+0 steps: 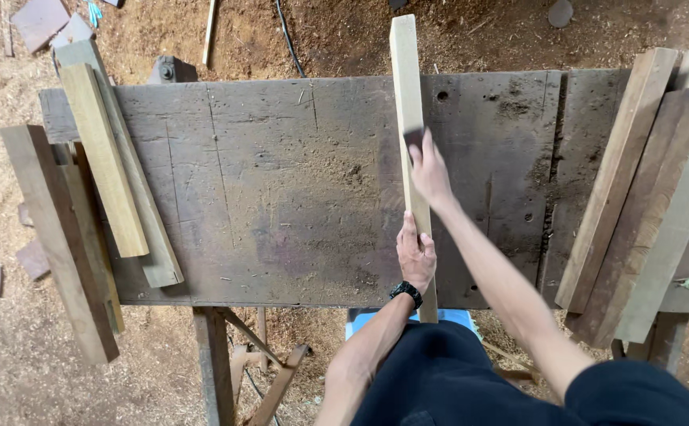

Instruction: The person sands a piece of wood on a workbench using sandpaper, moving the paper along the length and edges of the timber.

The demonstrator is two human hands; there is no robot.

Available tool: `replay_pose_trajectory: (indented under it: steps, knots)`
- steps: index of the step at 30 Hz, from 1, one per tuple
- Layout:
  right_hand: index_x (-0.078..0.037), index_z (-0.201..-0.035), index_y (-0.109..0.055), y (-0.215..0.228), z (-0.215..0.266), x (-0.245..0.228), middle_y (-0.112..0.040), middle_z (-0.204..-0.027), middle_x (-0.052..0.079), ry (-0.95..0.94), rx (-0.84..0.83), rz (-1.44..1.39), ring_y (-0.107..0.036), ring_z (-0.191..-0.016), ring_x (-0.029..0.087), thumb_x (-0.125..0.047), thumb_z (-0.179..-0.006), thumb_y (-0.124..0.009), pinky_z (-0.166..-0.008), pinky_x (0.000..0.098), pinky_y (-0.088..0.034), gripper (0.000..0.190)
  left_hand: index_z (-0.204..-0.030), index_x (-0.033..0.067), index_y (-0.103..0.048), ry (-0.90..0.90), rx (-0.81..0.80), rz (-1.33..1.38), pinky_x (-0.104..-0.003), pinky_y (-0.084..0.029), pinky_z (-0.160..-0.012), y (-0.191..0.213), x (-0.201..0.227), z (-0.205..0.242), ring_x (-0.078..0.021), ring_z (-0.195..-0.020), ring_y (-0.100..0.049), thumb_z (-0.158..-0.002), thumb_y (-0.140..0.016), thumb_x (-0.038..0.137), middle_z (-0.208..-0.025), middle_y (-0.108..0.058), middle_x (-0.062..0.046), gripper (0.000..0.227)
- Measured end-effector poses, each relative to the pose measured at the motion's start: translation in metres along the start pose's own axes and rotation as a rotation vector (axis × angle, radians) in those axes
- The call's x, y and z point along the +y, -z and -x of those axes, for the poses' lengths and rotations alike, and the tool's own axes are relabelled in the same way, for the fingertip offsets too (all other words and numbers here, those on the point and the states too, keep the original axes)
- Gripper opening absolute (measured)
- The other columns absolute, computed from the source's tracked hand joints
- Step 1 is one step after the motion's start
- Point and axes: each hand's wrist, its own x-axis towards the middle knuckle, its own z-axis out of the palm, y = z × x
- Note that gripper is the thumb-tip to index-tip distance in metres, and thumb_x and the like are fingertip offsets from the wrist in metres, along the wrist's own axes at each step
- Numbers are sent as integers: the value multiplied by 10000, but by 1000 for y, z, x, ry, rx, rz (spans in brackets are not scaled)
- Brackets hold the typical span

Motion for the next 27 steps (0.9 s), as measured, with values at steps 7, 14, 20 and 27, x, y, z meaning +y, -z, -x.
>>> replay_pose_trajectory:
  steps: [7,14,20,27]
  knots:
    - [-17,-1583,-323,-9,-3,8,-548,-1468,291,62,76,18,-590,-1312,463,-314,-1134,-464,-1055,487,-539,556,-1608,35,-317,-8,-4,-2,-459,-408,-1151,1,1,-1,-385,-1340,-511,-985,-519,121,-1575,-463,-205,661]
    - [83,-1584,-116,-26,-204,-23,-514,-1362,318,-4,32,42,-694,-844,274,-262,-1135,-300,-670,353,-644,595,-1607,35,-317,-13,13,-20,-455,-413,-1141,2,4,-5,-378,-1339,-523,-964,-527,107,-1574,-470,-199,680]
    - [17,-1513,-350,-42,-314,13,-645,-1228,254,148,46,170,-711,-960,323,-265,-1180,-417,-806,439,-620,441,-1613,49,-319,-12,29,-25,-452,-422,-1136,1,4,-2,-368,-1335,-532,-966,-531,110,-1559,-488,-187,684]
    - [1,-1557,-367,-36,-256,30,-680,-1128,278,253,121,148,-666,-1047,437,-256,-1099,-542,-888,520,-533,553,-1613,52,-312,-4,29,-15,-459,-411,-1139,-1,1,-2,-373,-1341,-524,-982,-524,129,-1545,-496,-196,670]
